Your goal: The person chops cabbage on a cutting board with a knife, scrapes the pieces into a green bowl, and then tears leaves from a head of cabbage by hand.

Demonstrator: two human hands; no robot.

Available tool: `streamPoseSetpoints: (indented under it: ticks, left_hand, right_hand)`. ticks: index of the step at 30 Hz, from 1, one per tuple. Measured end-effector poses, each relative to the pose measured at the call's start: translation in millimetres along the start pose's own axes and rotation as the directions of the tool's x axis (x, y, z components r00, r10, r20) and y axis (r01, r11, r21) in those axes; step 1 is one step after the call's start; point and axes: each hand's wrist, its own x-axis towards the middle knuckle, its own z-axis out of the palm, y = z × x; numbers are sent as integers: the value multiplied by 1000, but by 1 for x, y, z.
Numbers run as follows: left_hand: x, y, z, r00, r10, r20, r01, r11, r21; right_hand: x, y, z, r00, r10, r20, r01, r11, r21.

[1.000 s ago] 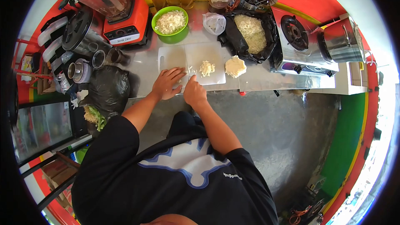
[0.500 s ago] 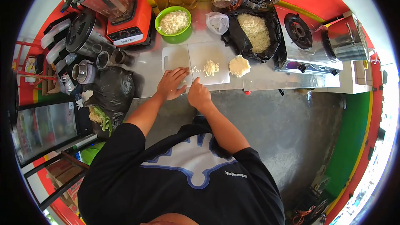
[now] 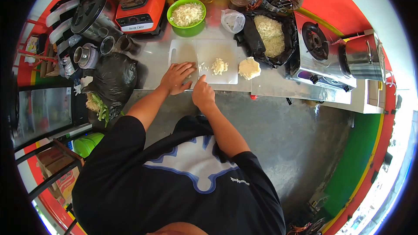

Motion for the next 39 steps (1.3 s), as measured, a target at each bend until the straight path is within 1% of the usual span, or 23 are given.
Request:
streamPoseSetpoints:
  ticks: [4,6,9,10,13,16,18,21,25,27,28,30,31,33,34,36,37,39]
  left_hand:
    - [1,0,0,1000,9,-22,-9,1000,2]
    - [0,1,-1,1000,6,-24,-7,1000,-15]
    - [-2,-1,-1,1000,16,-5,-16,1000,-7]
    - [-1,-4,0,1000,17,-20,-17,1000,8]
    - [-1,-8,3,999,25,24,-24,1000,-12]
    - [-4,-4,4,1000,17,26,-16,1000,-22]
    - [-1,-1,-2,1000,-5,5,5,999,-41]
    - [-2,-2,0,1000,-6,-7,6,999,-50]
    - [-2,-4,3,1000,5,-5,-6,998,-58]
    - [-3,-5,6,999,7,-40,-10,998,-65]
    - [-5,-3,7,1000,9,-28,-11,998,-65]
    - [-1,-3,4,997,8,-74,-13,998,-66]
    - [-1,-1,1,998,15,-67,-19,998,-56]
    - [-2,4,-5,986,-76,-151,64,994,-84]
    - [-3,7,-6,987,-72,-146,61,995,-79]
    - [-3,11,-8,971,-120,-205,106,991,-79]
    - [-3,9,0,972,-115,-207,102,992,-71]
    - [1,7,9,971,-186,-150,140,951,-277]
  right_hand:
    - [13,0,-9,999,-42,0,42,997,-70]
    - [11,-1,-13,998,-56,-1,56,997,-58]
    - [7,5,-6,998,-58,12,58,998,-15]
    - [5,5,-4,997,-74,0,74,997,-18]
    - [4,4,4,999,-41,0,41,999,-31]
    - [10,5,2,999,-45,-15,45,999,20]
    - [12,3,-5,997,-80,-12,81,996,22]
    - [2,-2,-5,999,-33,12,33,999,18]
    - [5,1,6,1000,-17,16,17,1000,7]
    - [15,2,7,998,-52,-25,53,998,25]
    - [16,4,7,999,-46,-20,46,998,35]
    - [19,11,0,998,-66,-22,66,998,-13]
    - [18,16,-1,997,-68,-27,68,998,0]
    - [11,25,-4,995,-53,-83,51,998,-29]
    - [8,27,-5,995,-52,-85,50,999,-21]
    - [5,29,-12,993,-43,-111,43,999,-5]
    - [5,31,-13,992,-47,-117,48,999,1]
    - [7,33,-11,984,-163,-66,161,987,-27]
